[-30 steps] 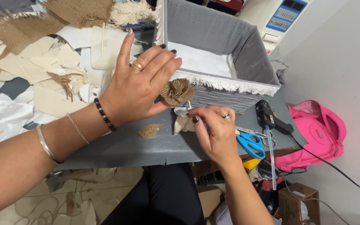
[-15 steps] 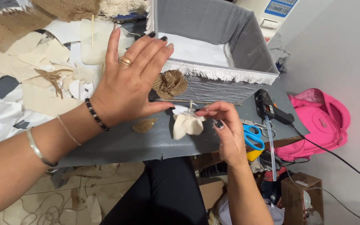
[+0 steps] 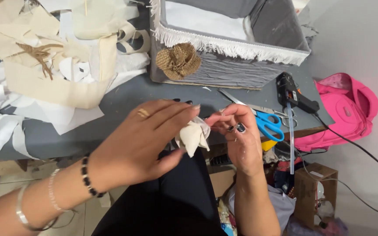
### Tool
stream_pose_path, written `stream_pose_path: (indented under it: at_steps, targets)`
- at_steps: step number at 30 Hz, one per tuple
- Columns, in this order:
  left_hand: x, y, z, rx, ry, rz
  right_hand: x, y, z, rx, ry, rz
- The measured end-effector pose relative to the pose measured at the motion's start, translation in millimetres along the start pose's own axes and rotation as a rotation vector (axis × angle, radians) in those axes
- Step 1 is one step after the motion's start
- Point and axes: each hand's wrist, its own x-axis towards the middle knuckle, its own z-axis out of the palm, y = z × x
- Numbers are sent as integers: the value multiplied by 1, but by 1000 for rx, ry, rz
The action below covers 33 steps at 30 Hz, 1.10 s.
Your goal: Decorating a fabric-covered box with fabric flowers and lace trim using a hot glue gun
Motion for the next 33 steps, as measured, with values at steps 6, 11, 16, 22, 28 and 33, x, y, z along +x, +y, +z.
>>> stream_pose_path:
  at_steps: [6, 11, 16, 22, 28, 33]
  targets:
    - [-5, -10, 37, 46, -53, 0, -14, 1, -9, 38, 31, -29]
    - [-9, -16, 45, 15, -35, 2, -23, -3, -25, -138, 353, -184]
    - [2, -11, 38, 63, 20, -17, -52, -2, -78, -147, 626, -370]
    - [12, -15, 34, -23, 104, -121, -89, 9, -88, -468, 661, -349]
    - [-13, 5, 19, 130, 343, -82, -97, 4, -29, -456, 512, -256]
    - [-65, 58, 30, -124, 404, 91, -117, 21, 34, -401, 100, -93]
